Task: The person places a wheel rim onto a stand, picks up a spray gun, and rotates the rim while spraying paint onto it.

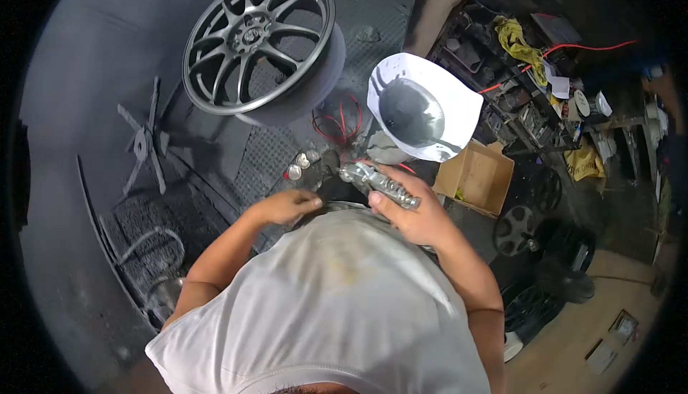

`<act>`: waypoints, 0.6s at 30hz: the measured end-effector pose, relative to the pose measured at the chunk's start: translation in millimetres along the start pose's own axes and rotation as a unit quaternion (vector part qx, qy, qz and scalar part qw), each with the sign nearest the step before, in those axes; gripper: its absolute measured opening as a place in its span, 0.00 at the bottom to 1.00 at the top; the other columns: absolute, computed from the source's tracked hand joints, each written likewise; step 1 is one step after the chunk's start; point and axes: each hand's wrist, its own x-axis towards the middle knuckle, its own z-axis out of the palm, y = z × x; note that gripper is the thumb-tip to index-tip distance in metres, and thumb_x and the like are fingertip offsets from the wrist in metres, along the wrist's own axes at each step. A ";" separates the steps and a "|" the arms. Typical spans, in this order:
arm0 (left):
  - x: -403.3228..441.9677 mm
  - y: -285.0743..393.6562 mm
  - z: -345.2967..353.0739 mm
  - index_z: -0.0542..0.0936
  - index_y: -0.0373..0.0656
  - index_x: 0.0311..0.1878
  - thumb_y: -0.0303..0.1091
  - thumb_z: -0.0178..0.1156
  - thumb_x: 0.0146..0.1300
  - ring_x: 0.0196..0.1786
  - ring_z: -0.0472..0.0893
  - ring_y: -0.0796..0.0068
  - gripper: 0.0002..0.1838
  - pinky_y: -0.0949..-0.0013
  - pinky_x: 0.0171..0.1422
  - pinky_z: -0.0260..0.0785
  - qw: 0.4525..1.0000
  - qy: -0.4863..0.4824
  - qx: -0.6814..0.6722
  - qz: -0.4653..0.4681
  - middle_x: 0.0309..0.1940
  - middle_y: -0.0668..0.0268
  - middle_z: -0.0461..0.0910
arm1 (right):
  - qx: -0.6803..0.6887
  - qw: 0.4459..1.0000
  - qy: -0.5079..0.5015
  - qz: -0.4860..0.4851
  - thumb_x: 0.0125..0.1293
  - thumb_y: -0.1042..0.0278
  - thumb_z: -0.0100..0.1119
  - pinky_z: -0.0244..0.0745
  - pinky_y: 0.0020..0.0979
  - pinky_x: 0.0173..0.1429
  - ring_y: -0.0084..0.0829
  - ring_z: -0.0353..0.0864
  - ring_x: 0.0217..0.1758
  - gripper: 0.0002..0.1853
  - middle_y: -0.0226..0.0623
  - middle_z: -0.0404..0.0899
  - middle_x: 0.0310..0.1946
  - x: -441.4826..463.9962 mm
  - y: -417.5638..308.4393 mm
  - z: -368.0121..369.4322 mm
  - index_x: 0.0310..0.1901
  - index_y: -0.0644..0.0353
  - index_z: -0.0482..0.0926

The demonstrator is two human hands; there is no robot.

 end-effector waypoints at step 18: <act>-51.6 22.3 -73.3 0.78 0.44 0.71 0.39 0.61 0.73 0.73 0.72 0.47 0.25 0.45 0.81 0.58 0.660 0.668 0.301 0.166 0.70 0.54 0.74 | -0.131 0.982 0.120 -0.067 0.75 0.57 0.65 0.74 0.22 0.30 0.20 0.81 0.33 0.29 0.30 0.82 0.33 -3.3 1.6 -21.0 0.71 0.64 0.75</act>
